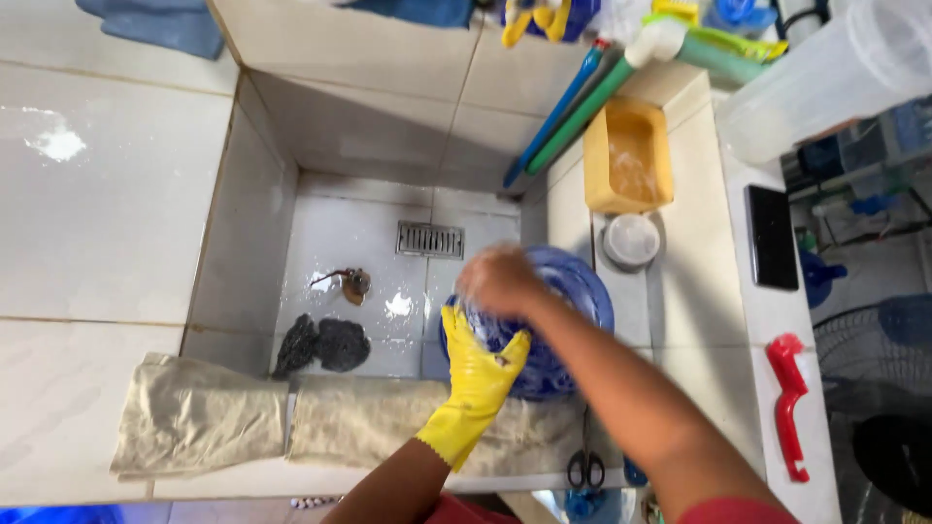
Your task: A person cleans a large plastic water jug using a brush and water at a purification facility.
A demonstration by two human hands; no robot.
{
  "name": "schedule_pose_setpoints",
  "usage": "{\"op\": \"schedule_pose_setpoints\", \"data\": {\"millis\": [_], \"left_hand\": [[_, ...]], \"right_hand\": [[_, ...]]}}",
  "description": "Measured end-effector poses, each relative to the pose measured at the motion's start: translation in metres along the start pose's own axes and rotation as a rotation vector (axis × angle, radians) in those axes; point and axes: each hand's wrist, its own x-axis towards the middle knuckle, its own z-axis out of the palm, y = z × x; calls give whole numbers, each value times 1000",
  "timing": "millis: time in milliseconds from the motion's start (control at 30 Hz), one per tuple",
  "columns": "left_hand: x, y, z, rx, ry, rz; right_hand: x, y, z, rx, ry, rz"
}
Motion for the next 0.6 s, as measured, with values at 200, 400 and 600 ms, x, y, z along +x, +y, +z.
{"op": "schedule_pose_setpoints", "data": {"millis": [200,400,600], "left_hand": [[-7,-27,0,-2,-146,-122],[-2,-16,-24,-98,-405,-277],[4,61,-65,-98,-606,-423]], "right_hand": [[-30,-34,4,-244,345,-251],[-62,52,31,-261,633,148],[-142,40,27,-292,544,37]]}}
